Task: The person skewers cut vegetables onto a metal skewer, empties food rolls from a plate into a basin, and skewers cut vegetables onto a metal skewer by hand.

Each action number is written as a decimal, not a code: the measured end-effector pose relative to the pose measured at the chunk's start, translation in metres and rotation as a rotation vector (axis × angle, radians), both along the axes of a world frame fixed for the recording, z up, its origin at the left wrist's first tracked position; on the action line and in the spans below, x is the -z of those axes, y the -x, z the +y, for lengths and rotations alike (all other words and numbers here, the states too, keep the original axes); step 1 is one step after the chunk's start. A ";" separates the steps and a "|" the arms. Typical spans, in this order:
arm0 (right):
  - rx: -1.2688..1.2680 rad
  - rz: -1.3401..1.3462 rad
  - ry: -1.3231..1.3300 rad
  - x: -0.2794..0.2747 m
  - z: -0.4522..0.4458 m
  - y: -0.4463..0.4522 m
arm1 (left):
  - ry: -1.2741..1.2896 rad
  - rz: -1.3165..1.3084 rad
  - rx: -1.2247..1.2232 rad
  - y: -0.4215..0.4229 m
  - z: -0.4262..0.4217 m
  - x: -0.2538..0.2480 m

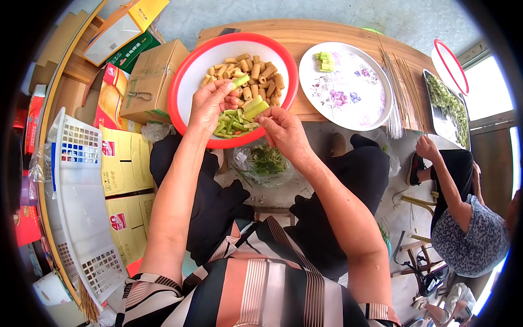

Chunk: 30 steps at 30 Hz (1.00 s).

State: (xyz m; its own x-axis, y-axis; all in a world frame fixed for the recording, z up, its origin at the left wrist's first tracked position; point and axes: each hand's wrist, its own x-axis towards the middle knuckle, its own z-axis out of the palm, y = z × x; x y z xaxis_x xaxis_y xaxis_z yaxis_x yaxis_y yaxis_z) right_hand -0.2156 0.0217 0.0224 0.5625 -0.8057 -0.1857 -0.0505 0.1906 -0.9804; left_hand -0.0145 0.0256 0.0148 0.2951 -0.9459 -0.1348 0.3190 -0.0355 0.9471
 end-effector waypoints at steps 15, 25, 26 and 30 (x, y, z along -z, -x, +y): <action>0.056 -0.089 -0.114 0.003 -0.004 -0.003 | 0.023 -0.148 0.137 0.013 -0.001 0.008; 0.077 -0.085 -0.114 0.003 -0.005 -0.002 | 0.061 -0.177 0.140 0.017 -0.002 0.013; 0.077 -0.085 -0.114 0.002 -0.006 -0.001 | 0.058 -0.142 0.144 0.017 -0.002 0.011; 0.119 -0.110 -0.105 0.001 -0.010 0.000 | 0.032 -0.129 0.138 0.008 -0.003 0.008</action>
